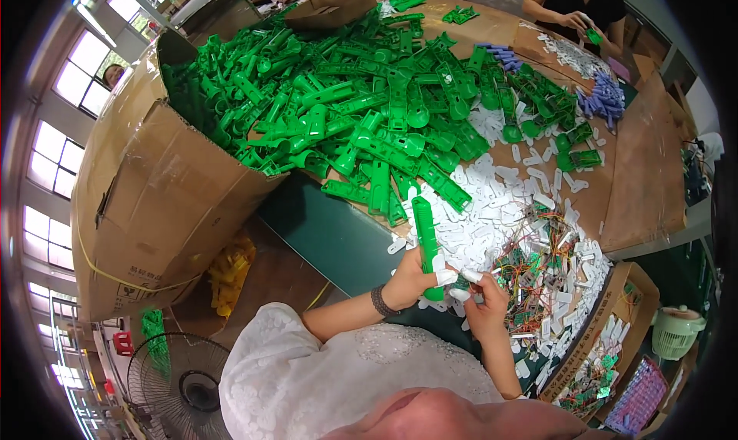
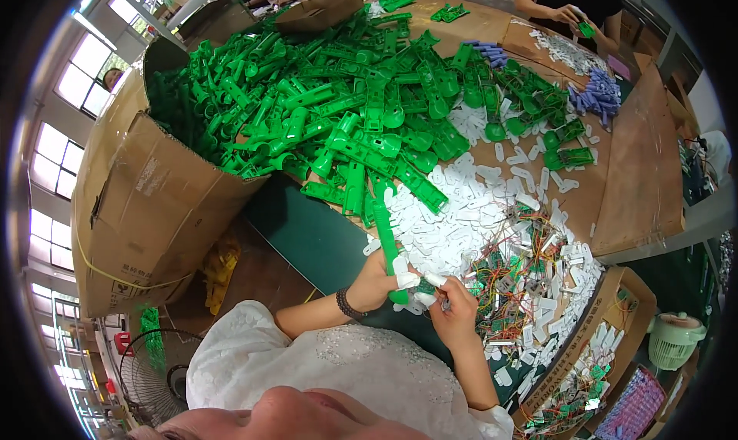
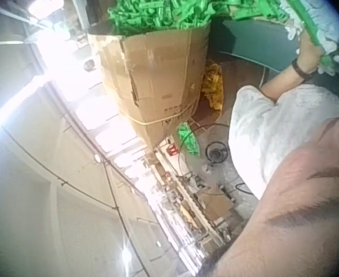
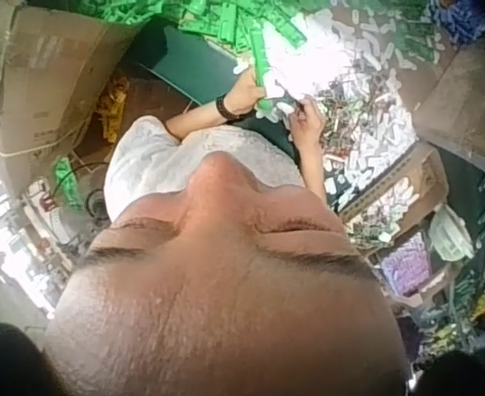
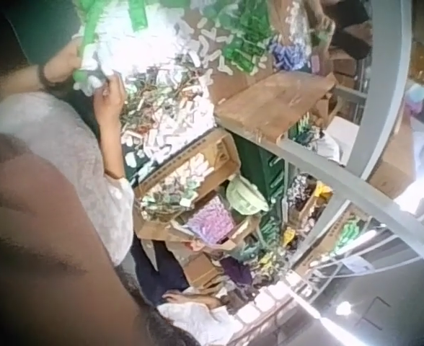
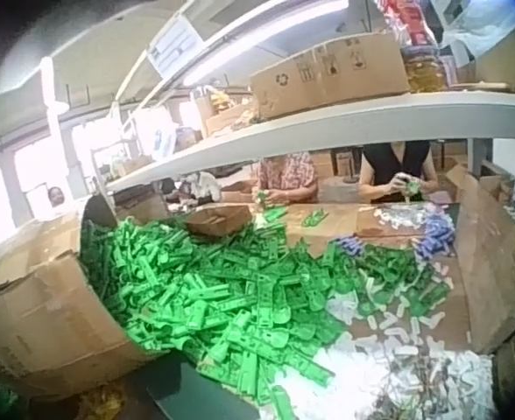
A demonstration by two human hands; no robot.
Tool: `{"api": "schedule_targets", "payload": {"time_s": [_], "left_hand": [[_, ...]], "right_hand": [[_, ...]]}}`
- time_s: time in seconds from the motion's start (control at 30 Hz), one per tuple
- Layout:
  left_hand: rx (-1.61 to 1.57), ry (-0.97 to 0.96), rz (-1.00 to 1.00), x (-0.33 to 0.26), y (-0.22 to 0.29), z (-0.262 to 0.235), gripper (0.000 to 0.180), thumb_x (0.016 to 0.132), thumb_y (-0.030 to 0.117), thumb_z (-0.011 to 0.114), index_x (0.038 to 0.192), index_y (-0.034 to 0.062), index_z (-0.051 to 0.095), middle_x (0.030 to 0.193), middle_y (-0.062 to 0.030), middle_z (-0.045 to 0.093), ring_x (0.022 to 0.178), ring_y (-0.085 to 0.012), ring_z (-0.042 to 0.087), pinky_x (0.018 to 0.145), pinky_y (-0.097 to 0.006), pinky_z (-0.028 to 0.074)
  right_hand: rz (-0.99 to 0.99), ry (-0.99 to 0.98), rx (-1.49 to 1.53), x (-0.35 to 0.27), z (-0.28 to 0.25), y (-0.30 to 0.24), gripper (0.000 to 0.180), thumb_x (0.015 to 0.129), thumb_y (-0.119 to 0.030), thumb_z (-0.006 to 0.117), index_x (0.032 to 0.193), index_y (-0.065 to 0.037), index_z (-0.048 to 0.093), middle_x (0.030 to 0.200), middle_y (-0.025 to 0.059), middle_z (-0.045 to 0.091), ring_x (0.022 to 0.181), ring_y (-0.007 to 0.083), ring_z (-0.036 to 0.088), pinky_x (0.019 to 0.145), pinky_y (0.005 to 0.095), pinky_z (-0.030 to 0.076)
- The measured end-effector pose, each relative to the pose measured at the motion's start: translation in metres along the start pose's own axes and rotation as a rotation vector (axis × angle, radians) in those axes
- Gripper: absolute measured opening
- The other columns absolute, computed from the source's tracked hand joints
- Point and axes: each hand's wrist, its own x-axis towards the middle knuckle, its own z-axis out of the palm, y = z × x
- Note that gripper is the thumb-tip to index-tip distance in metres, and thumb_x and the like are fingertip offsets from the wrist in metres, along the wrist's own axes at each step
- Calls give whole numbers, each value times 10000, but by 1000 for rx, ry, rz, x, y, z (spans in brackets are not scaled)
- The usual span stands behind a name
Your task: Assembling plastic light fixture housings by inserting internal components and wiring.
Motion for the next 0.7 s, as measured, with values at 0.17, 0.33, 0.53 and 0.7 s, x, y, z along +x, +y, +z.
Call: {"api": "schedule_targets", "payload": {"time_s": [0.17, 0.33, 0.53, 0.7], "left_hand": [[-148, -19, -100, -1, 0, 6, 143, 722, 27, 671, 835, 20, 584, 781, -42, 596, 666, -119, 579, 578, -240, 471], [-136, -54, -156, -6, -3, 4, 113, 751, 59, 645, 842, 13, 597, 765, -32, 601, 673, -97, 571, 592, -226, 459], [-225, -100, -171, -9, -6, 0, 164, 771, 71, 629, 914, 16, 571, 802, -28, 590, 687, -100, 569, 600, -232, 470], [-216, -82, -144, -6, 9, 7, 203, 770, 92, 650, 929, 25, 543, 812, -32, 583, 687, -108, 574, 592, -228, 471]], "right_hand": [[-92, -14, 13, 3, -6, -4, 276, 673, 96, 610, 930, 2, 578, 773, 101, 571, 595, 157, 525, 509, 239, 415], [-153, -64, -61, -1, -15, -4, 242, 664, 76, 594, 895, 3, 586, 796, 110, 570, 607, 211, 553, 515, 265, 429], [-120, -148, -33, 1, -20, -16, 219, 646, 89, 563, 856, 27, 553, 744, 117, 533, 592, 214, 533, 521, 278, 424], [-81, -106, 26, 8, -14, -15, 233, 672, 63, 589, 900, 14, 589, 733, 82, 537, 592, 159, 523, 517, 247, 414]]}}
